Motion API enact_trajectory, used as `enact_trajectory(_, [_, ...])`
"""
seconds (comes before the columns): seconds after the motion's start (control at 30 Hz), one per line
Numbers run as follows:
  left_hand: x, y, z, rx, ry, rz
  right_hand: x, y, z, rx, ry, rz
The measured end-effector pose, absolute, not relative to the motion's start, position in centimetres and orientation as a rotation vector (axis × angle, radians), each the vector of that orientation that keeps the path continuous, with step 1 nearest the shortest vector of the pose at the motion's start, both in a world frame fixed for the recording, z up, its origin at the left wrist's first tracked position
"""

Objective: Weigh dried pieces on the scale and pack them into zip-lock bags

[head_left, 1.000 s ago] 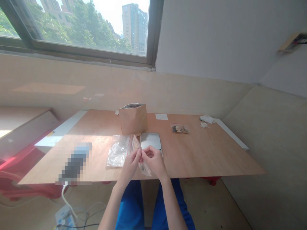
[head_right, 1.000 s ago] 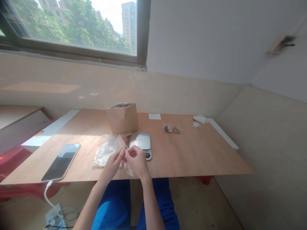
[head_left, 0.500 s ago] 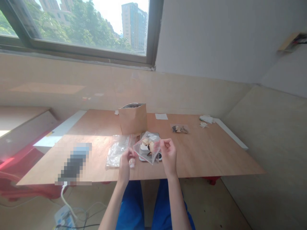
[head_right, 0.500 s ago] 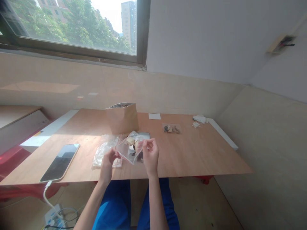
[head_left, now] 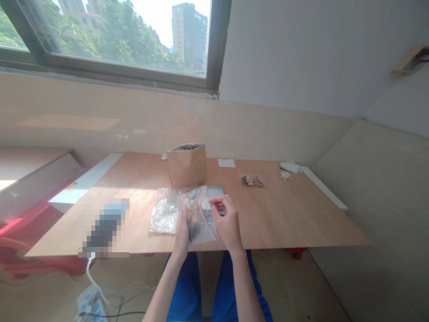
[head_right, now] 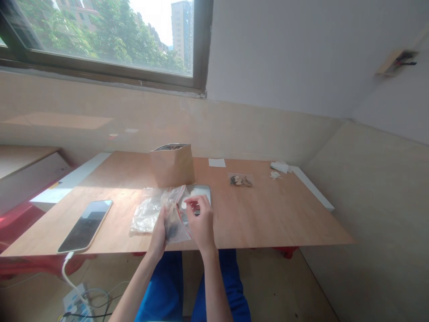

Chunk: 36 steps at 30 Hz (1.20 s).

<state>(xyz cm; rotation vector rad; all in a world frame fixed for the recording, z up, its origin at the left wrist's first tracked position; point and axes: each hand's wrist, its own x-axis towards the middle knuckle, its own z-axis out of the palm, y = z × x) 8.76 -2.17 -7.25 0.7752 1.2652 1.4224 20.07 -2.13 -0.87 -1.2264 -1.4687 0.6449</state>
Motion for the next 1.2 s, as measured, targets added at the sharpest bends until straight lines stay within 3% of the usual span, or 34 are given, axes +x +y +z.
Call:
enact_trajectory(0.23, [8.6,-2.3,-7.3,0.963,1.41,1.489,19.4,-1.5,-2.6,-1.073,-1.611,1.015])
enact_trajectory(0.57, [7.7,-2.4,-7.3,1.242,1.471,1.312,18.1,-0.8,-4.8,-0.853,-1.416,1.189])
enact_trajectory(1.2, [6.4,-1.0,-8.0,0.861,1.642,1.444,18.1,-1.2,-5.0,-1.013,-1.447,1.463])
